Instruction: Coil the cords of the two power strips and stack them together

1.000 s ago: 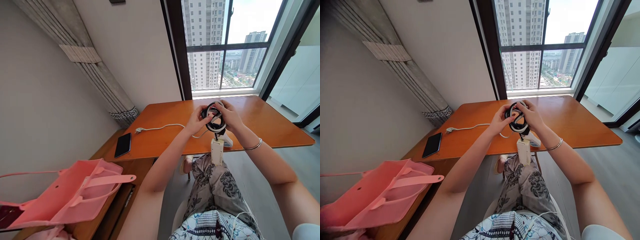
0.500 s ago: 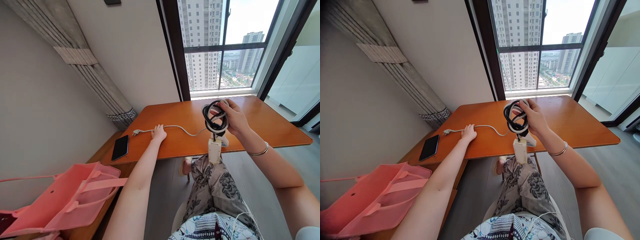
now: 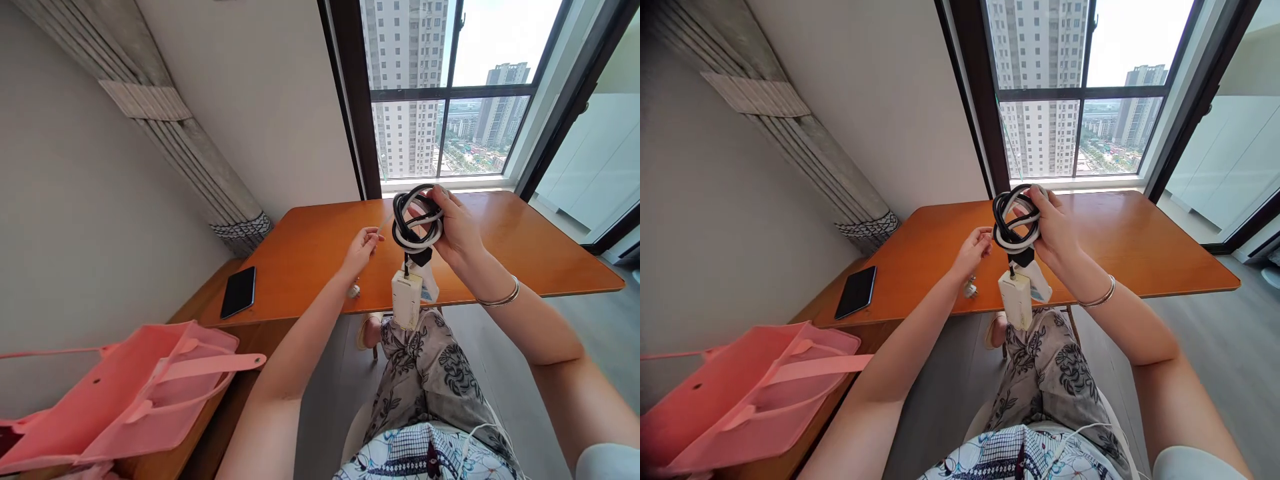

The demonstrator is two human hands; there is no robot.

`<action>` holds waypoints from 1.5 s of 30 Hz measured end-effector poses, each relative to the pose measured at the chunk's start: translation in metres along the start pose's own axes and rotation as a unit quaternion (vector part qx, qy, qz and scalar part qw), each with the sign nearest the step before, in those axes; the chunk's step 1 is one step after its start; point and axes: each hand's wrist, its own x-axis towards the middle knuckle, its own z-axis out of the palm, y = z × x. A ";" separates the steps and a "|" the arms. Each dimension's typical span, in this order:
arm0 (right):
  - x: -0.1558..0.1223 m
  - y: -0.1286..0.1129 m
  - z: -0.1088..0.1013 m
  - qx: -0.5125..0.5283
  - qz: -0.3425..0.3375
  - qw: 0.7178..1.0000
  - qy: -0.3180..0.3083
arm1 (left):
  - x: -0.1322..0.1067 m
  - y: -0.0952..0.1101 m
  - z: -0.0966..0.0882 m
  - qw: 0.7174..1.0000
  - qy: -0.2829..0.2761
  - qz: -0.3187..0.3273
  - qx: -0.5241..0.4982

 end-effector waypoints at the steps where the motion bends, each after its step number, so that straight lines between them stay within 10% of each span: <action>1: 0.007 0.004 0.002 0.012 0.005 1.000 0.007 | -0.007 0.008 0.012 0.995 -0.057 0.008 -0.077; 6: 0.036 0.029 -0.001 0.061 0.028 0.996 0.062 | -0.036 0.030 0.029 0.965 -0.211 0.037 -0.153; 22: 0.071 0.085 -0.023 0.134 0.134 0.981 0.037 | -0.032 0.014 0.002 0.951 -0.280 -0.013 -0.131; 28: 0.071 0.097 -0.046 -0.047 0.134 0.990 0.014 | -0.021 0.004 -0.017 0.963 -0.234 -0.080 -0.109; 37: 0.033 0.155 -0.073 -0.307 0.226 0.920 -0.091 | 0.015 -0.019 -0.064 0.977 -0.086 -0.194 0.027; 45: 0.024 0.193 -0.092 -0.382 0.134 0.902 -0.147 | 0.051 -0.027 -0.132 0.955 0.044 -0.273 0.102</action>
